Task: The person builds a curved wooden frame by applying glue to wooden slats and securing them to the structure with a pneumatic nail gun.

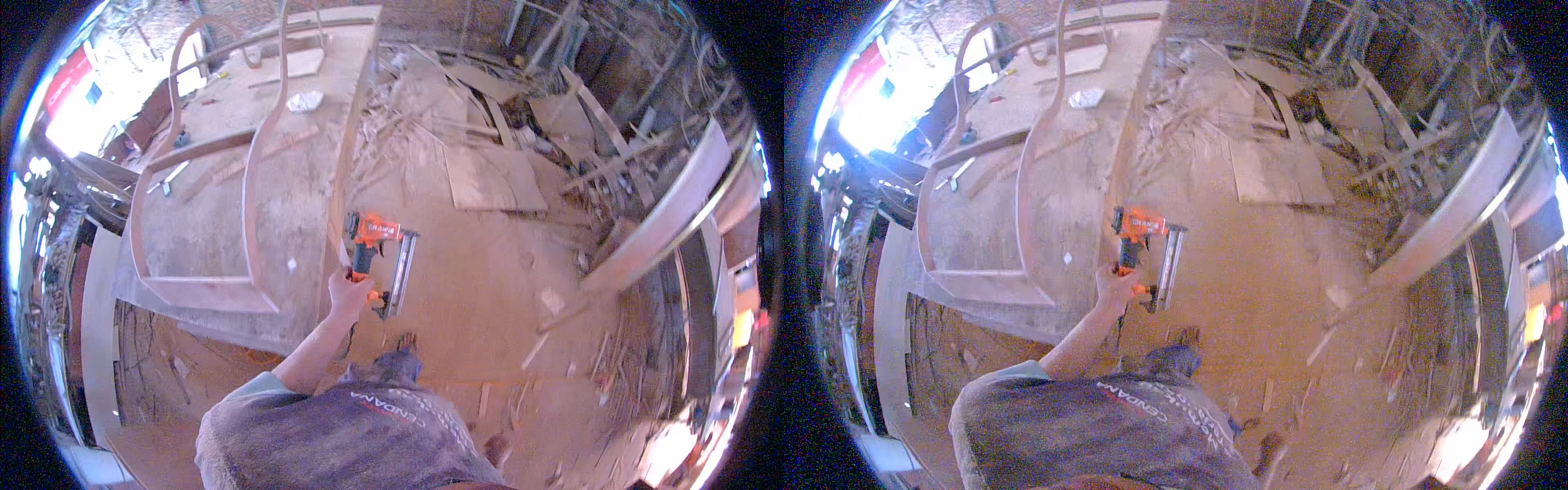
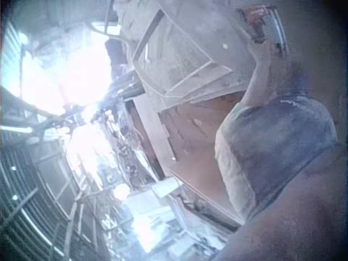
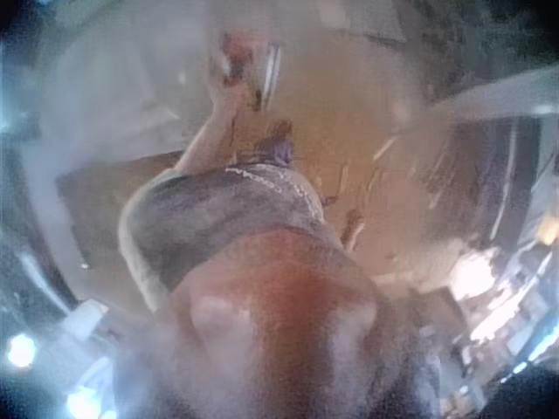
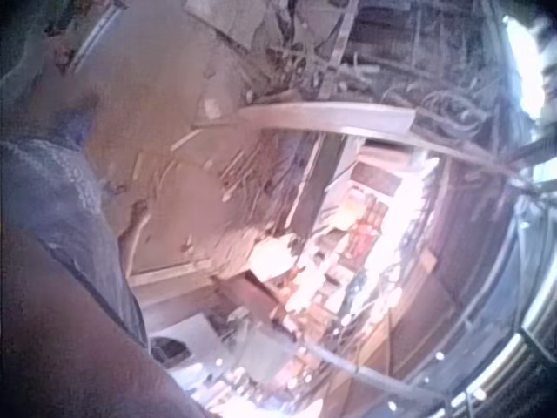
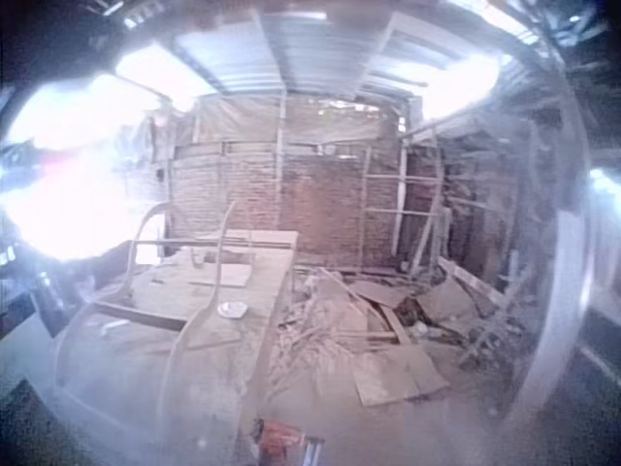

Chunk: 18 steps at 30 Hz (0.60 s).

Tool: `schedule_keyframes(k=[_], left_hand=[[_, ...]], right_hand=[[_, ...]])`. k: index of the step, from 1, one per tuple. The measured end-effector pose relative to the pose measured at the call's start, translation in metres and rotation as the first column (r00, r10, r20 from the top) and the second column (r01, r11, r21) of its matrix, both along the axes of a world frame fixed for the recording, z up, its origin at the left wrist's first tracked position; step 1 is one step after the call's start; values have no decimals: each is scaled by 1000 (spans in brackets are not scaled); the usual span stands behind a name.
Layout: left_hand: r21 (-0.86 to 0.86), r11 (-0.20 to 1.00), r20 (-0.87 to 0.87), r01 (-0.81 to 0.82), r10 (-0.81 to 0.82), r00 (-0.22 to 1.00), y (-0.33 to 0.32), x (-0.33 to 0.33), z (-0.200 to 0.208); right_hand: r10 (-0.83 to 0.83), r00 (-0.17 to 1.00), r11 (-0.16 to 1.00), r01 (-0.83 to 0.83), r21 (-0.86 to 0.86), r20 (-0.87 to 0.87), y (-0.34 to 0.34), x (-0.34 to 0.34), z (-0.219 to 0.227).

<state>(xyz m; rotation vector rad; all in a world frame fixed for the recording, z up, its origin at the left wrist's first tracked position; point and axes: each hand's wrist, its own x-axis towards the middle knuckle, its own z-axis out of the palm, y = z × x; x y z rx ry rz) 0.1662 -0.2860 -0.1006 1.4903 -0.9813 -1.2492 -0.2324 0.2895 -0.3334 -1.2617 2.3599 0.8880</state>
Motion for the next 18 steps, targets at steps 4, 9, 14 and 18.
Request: schedule_keyframes(k=[4,9,14,18], left_hand=[[56,995,-64,-87,91,994,-76,-14,6],[147,943,-40,-298,306,951,-147,-48,34],[165,818,-59,-551,566,822,-171,-63,22],[172,733,89,-658,654,751,-173,-95,43]], right_hand=[[-362,795,841,503,-196,488,-183,-50,12],[-232,804,858,434,-275,548,-375,-155,28],[-59,851,918,252,-307,522,-514,-274,45],[6,890,904,190,-383,456,-629,-401,68]])
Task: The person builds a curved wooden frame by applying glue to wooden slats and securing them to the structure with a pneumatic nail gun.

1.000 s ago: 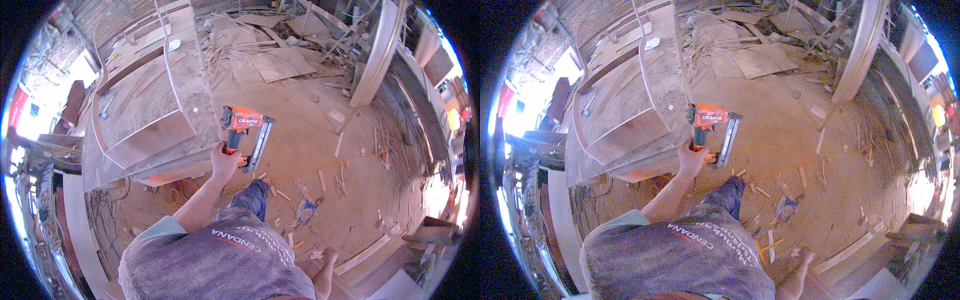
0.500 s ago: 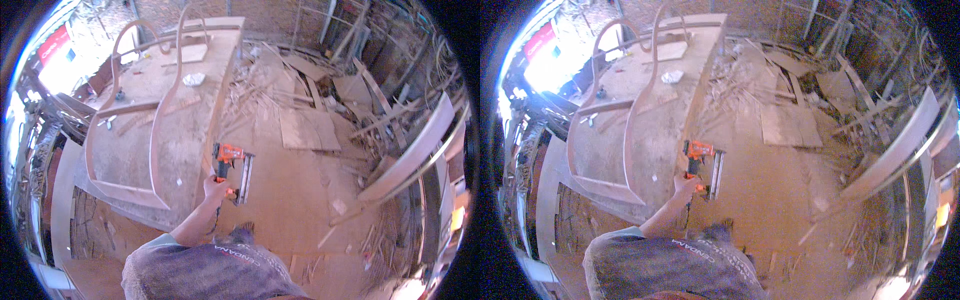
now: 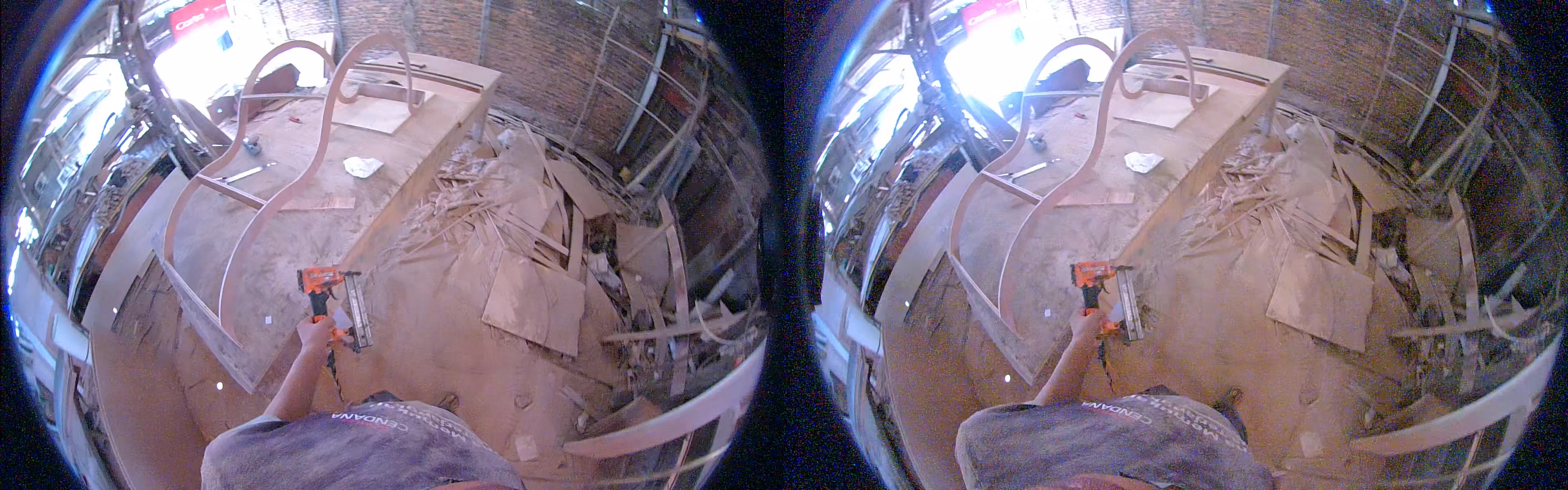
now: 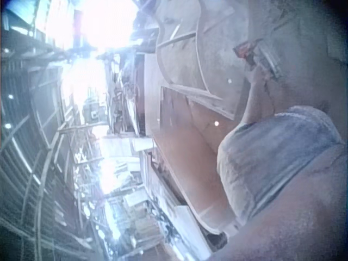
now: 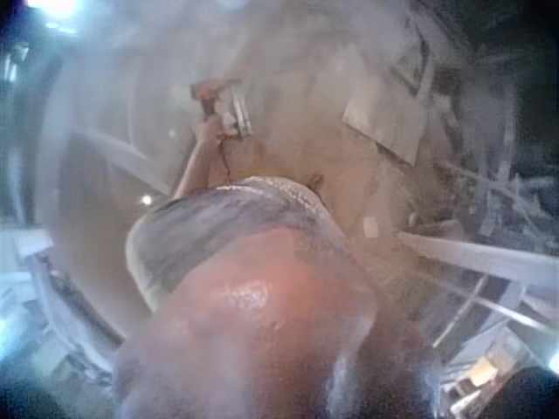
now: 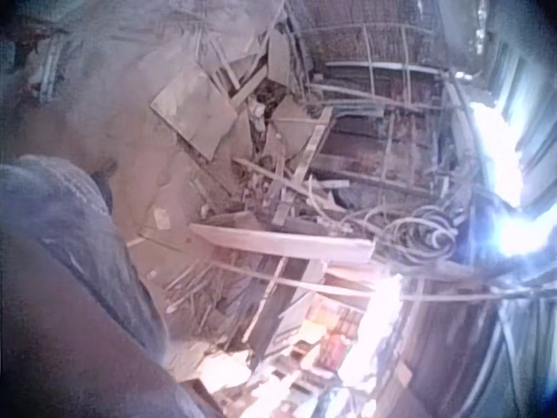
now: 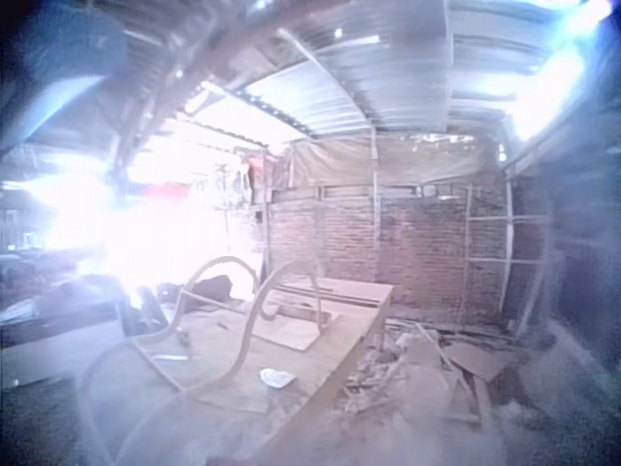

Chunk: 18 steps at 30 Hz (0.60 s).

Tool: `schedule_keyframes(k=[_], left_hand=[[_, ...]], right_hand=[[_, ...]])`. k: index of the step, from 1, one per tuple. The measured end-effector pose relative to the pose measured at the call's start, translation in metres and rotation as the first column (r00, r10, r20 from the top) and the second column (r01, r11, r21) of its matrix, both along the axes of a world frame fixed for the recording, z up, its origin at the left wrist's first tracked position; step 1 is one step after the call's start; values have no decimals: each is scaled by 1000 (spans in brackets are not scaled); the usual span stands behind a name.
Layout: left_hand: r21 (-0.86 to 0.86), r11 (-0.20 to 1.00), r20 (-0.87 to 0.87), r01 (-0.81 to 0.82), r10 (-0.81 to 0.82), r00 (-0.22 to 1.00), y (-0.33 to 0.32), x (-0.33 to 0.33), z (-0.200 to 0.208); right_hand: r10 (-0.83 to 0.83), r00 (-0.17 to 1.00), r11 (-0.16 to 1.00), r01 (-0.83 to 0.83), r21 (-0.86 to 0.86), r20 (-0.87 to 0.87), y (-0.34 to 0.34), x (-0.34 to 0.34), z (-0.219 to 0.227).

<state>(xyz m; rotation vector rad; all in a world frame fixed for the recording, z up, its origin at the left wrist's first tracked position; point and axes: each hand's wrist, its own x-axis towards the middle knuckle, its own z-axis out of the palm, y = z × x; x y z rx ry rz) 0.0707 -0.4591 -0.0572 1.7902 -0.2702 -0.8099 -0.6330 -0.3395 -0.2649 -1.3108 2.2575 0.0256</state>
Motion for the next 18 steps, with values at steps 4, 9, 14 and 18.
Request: schedule_keyframes(k=[4,9,14,18], left_hand=[[-59,971,-79,-232,227,971,6,-27,27],[-19,892,-172,-451,441,881,-6,-25,5],[-6,872,-308,-490,465,830,-22,-8,-20],[-94,902,-467,-421,334,819,-107,17,-59]], right_hand=[[16,999,990,-22,-141,-45,-142,-104,29],[65,997,910,-39,-413,49,-359,-132,71],[273,960,791,-261,-554,-62,-477,2,21],[219,854,925,-27,-380,472,-487,38,-68]])
